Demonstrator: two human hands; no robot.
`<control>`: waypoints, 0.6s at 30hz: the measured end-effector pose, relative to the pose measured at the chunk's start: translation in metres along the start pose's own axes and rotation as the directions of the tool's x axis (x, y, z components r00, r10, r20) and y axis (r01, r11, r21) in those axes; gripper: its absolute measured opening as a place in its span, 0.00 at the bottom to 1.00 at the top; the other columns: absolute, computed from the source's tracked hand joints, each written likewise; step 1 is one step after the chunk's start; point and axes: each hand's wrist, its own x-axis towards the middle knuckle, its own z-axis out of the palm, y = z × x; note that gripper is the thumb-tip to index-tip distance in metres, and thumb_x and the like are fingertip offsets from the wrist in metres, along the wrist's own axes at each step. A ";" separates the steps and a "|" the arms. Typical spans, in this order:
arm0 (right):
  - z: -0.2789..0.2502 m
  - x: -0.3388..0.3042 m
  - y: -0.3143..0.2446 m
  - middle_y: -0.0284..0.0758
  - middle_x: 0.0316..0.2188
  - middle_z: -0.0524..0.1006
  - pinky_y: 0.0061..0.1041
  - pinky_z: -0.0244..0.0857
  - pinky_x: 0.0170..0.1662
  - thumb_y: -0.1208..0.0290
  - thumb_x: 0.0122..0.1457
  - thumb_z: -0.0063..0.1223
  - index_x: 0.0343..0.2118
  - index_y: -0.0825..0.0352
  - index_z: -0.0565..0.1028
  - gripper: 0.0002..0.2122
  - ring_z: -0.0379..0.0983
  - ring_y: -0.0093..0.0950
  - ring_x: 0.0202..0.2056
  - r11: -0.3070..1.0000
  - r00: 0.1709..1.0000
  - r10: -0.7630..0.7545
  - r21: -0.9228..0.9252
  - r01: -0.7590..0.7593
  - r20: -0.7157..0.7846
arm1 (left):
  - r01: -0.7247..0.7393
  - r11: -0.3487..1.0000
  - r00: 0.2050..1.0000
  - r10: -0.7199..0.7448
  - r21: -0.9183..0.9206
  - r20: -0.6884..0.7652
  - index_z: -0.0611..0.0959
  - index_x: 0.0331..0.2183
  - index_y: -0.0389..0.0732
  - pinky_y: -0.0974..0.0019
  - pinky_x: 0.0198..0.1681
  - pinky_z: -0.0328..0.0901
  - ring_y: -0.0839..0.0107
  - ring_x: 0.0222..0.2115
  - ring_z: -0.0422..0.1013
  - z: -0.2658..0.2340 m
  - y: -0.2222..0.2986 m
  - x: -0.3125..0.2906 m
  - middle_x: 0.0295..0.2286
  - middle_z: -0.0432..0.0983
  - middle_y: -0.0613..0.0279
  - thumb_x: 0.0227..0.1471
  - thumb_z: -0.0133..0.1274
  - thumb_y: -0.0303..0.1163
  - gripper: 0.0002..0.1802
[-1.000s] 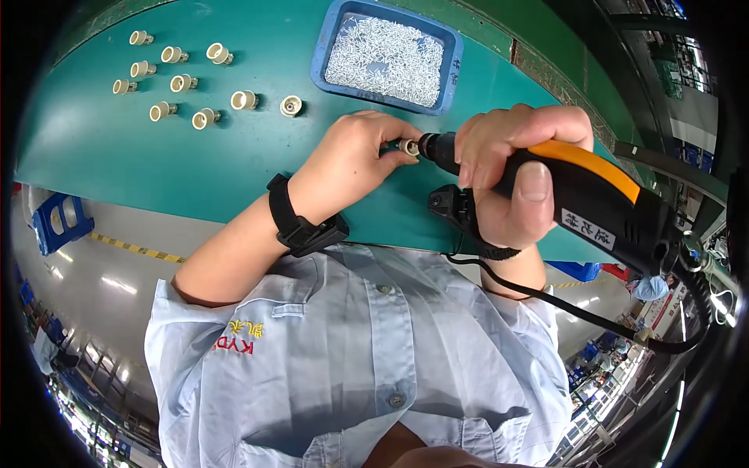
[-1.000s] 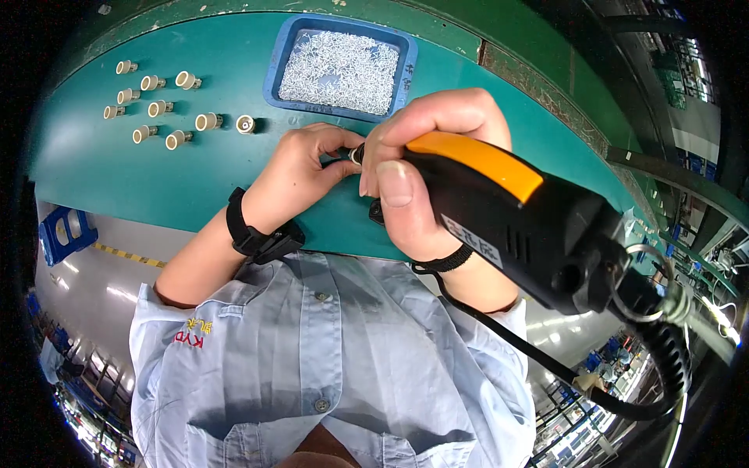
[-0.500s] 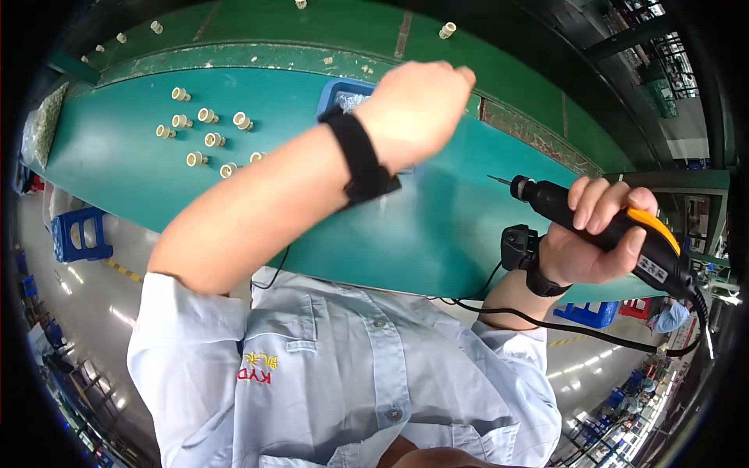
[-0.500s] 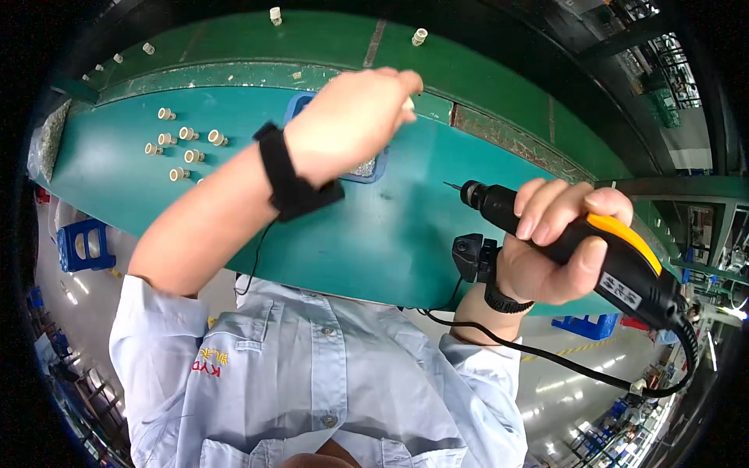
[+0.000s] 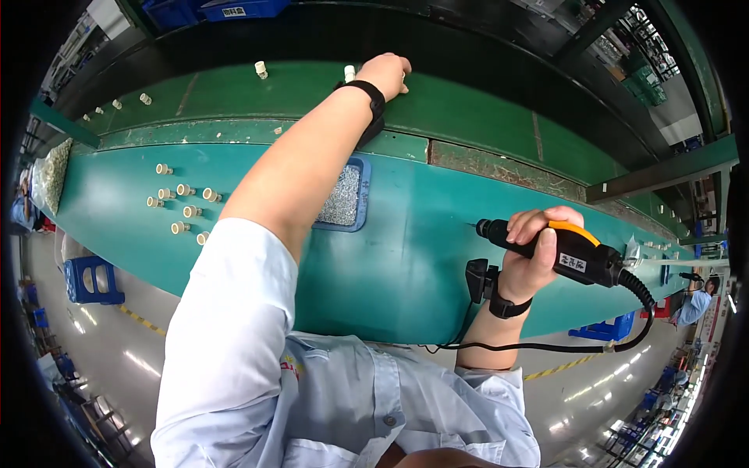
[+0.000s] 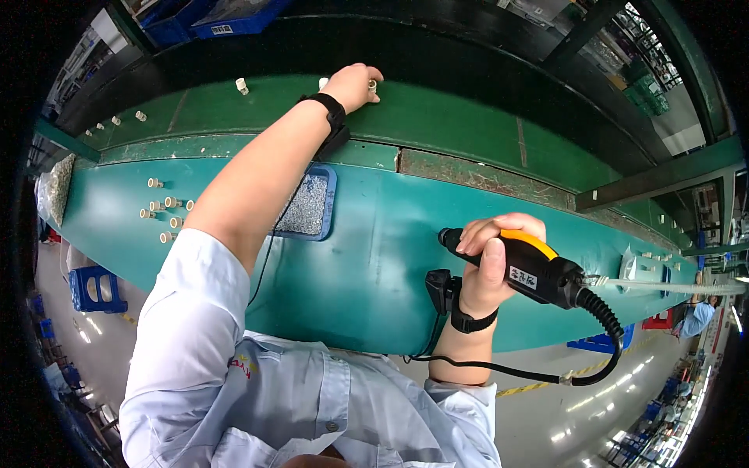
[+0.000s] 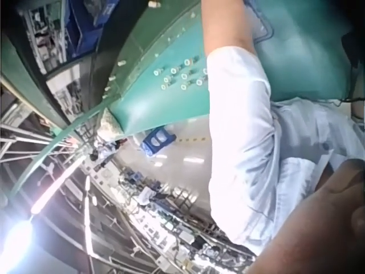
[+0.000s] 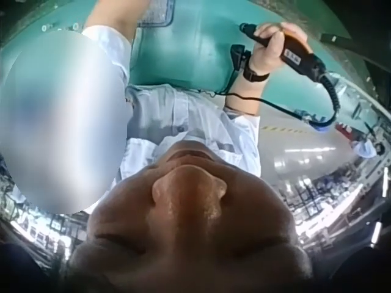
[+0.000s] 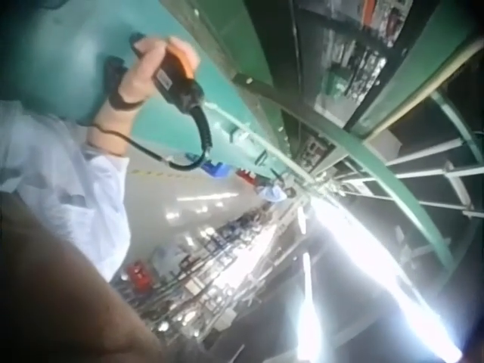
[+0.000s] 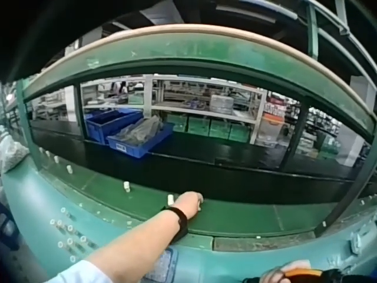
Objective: The person picks up a screw from a tray, places it into a white plastic component, and drives it in using a power screwdriver before setting it aside and repeating the process.
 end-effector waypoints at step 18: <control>-0.001 -0.008 -0.002 0.31 0.16 0.63 0.25 0.58 0.27 0.65 0.59 0.47 0.39 0.68 0.66 0.12 0.60 0.23 0.19 0.998 0.997 0.065 -0.028 -0.064 0.032 | 0.056 0.938 0.890 0.107 -0.341 0.442 0.68 0.35 0.36 0.51 0.31 0.66 0.45 0.31 0.71 -0.137 0.117 -0.253 0.27 0.74 0.47 0.46 0.53 0.22 0.13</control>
